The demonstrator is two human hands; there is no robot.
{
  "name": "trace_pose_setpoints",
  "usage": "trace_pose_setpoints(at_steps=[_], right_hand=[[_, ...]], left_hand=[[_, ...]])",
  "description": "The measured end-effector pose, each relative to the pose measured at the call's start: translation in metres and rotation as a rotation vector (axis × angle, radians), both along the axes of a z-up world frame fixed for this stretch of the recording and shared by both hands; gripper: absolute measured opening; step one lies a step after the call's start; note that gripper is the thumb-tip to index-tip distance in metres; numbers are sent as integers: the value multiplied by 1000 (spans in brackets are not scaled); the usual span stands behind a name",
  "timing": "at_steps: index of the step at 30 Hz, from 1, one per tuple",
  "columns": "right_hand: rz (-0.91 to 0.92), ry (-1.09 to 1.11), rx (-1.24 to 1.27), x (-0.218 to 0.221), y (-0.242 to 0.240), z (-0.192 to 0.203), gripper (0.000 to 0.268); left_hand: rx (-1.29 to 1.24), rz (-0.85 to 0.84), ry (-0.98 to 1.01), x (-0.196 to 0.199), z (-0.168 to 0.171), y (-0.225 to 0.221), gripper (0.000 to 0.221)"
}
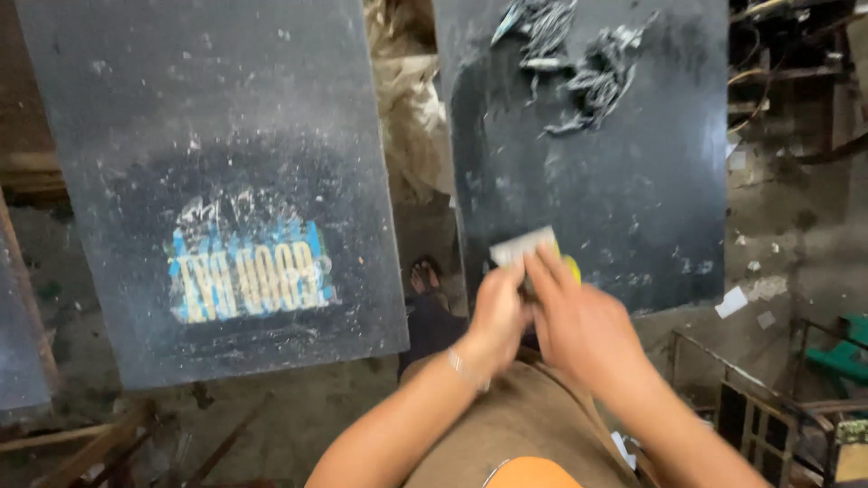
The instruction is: Scraping residue and cleaning boards on a production line using a hand scraper.
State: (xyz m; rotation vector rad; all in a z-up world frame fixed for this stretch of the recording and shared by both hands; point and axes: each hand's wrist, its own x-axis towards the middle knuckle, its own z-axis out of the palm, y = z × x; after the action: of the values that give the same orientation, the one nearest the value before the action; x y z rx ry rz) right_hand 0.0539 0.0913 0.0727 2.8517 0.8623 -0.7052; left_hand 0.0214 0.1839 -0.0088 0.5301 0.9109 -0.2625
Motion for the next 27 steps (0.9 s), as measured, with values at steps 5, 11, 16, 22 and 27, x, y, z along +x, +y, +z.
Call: trace_pose_setpoints(at_steps=[5,11,16,22,27], right_hand=[[-54,315,-87,-90,-6,-7,78],[213,-110,-182,-50,47,-24,73],[188,-207,-53,33,81,-48,55],[-32,-82,86,133,109,-63,50],[-134,-77,88,78,73,-11,61]], left_hand=[[-308,-38,195,-104,-10,1,12],[165,-177,143,-59,-36,26,31],[200,11,14,26,-82,51,25],[207,81,-39,151,-134,86,29],[410,-75,-230,95,-72,52,33]])
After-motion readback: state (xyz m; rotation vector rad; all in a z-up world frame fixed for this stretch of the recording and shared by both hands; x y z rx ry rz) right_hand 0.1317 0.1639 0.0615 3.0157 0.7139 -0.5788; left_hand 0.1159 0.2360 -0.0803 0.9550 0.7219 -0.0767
